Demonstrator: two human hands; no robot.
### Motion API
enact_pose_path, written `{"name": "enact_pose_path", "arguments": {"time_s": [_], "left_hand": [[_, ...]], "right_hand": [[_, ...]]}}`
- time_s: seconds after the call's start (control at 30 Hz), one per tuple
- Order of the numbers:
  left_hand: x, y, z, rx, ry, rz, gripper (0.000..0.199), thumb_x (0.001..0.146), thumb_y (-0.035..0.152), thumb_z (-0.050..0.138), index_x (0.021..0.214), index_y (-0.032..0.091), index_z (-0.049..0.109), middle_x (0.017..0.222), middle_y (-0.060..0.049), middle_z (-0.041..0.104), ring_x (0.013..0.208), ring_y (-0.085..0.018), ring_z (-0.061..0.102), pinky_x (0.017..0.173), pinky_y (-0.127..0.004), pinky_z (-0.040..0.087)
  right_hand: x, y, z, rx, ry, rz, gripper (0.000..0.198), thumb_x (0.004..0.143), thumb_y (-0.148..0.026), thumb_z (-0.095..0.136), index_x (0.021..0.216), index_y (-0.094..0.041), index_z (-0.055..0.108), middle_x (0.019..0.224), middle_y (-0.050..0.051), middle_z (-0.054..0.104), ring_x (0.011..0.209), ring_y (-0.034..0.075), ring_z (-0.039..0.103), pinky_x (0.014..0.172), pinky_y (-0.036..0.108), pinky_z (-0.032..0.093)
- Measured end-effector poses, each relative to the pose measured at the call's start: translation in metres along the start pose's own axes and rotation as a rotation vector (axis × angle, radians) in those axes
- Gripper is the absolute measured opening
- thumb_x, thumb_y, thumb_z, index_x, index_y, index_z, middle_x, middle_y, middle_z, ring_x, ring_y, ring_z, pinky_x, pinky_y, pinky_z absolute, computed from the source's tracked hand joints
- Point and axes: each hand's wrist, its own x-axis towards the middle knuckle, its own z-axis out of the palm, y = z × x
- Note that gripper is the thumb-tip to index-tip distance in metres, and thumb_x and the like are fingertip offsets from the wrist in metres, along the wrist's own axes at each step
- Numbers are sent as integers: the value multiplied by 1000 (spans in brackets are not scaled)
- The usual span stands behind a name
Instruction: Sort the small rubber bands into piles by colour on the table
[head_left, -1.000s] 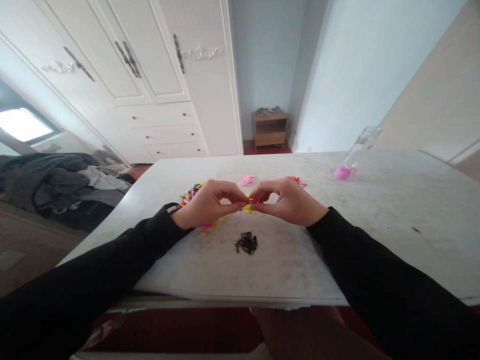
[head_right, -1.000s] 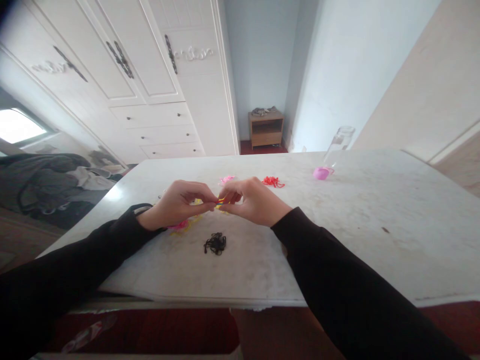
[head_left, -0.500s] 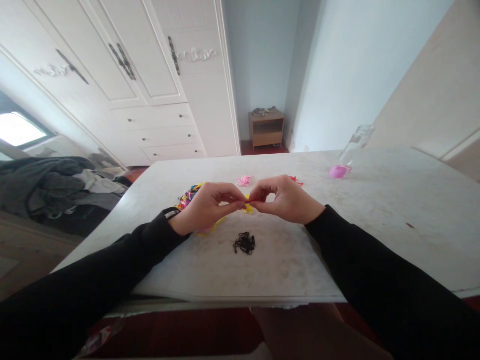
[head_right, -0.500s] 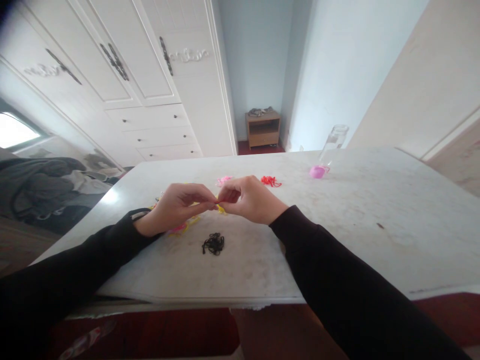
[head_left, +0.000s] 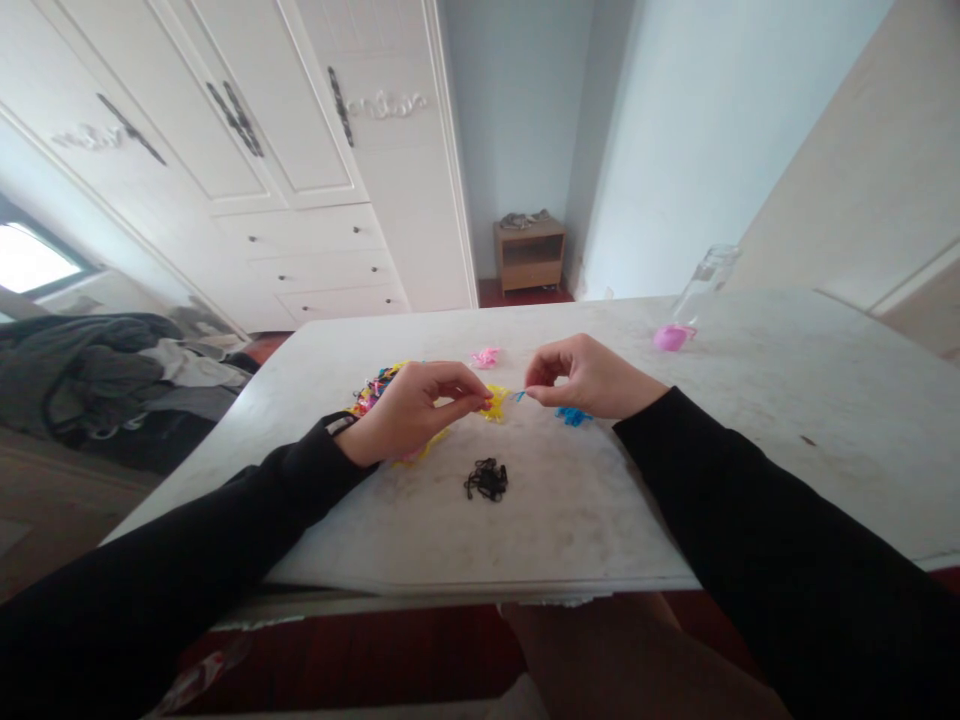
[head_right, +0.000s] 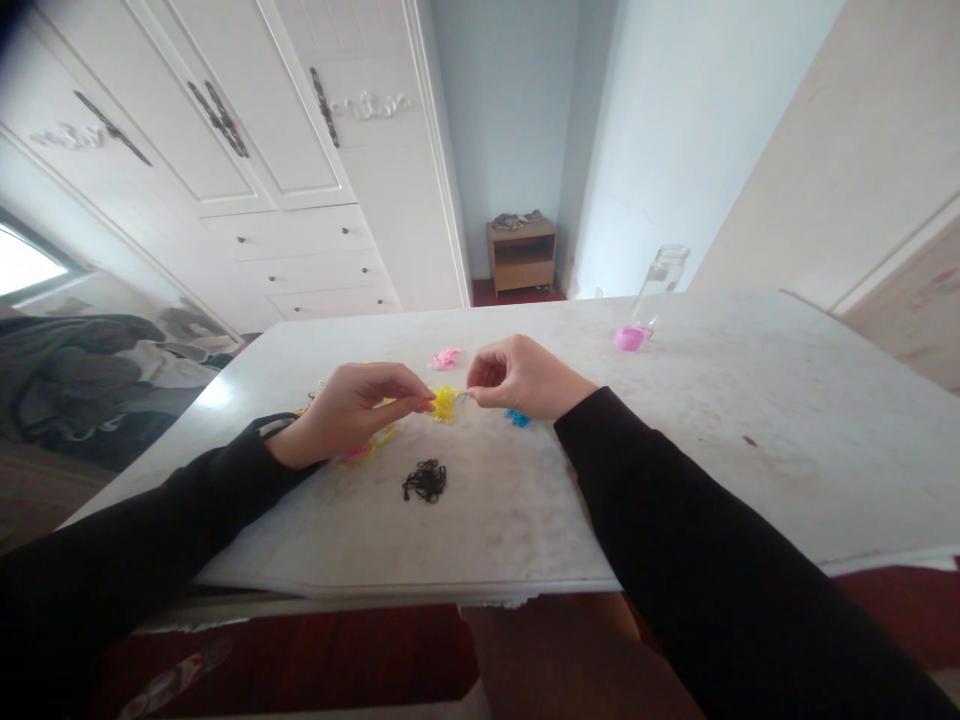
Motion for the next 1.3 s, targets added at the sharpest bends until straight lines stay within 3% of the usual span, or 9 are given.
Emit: {"name": "enact_pose_path", "arguments": {"time_s": [0.17,0.4,0.57,0.73,0.87,1.0,1.3], "left_hand": [[-1,-7,-3,56,1,24,14,92,28,73,91,15,76,88,-7,80,80,-14,76,75,-24,63],[-2,-6,-4,107,2,51,11,91,25,73,91,15,76,86,-7,80,76,-14,75,74,-23,62],[-2,-3,-3,103,24,29,15,90,30,75,90,15,75,83,-7,80,73,-14,75,71,-23,63],[-3,-3,-2,89,22,27,13,90,29,75,92,16,75,82,-5,79,72,-13,74,69,-22,62],[-2,-1,-2,104,19,37,12,90,27,75,92,16,75,80,-4,79,70,-12,74,68,-20,61],[-2,0,-2,88,6,51,11,91,26,74,93,16,74,81,-4,79,70,-12,74,68,-20,61],[-2,-4,-2,53,-17,44,12,92,26,75,95,15,73,78,-4,79,68,-12,76,67,-19,61]], "right_hand": [[-5,14,-35,-20,68,19,18,69,-32,80,75,-17,73,64,1,68,59,13,55,56,27,41],[-11,23,-55,-271,-194,51,18,72,-35,80,70,-18,78,62,0,67,59,12,51,57,28,37],[-11,19,-52,-320,-198,3,14,72,-33,77,73,-19,78,63,0,66,58,12,47,55,27,35],[-10,11,-37,-332,-33,-43,10,76,-27,71,77,-18,77,72,2,70,67,15,55,63,29,40],[-10,-1,-12,-231,-57,-175,13,82,-28,72,89,-20,80,99,7,77,91,20,67,77,34,48],[-11,-10,4,-152,-135,-253,20,86,-27,74,104,-23,81,120,7,78,109,22,70,88,37,51],[-12,-13,6,-171,-113,-242,28,87,-31,75,113,-22,80,117,7,79,102,21,71,83,35,54]]}}
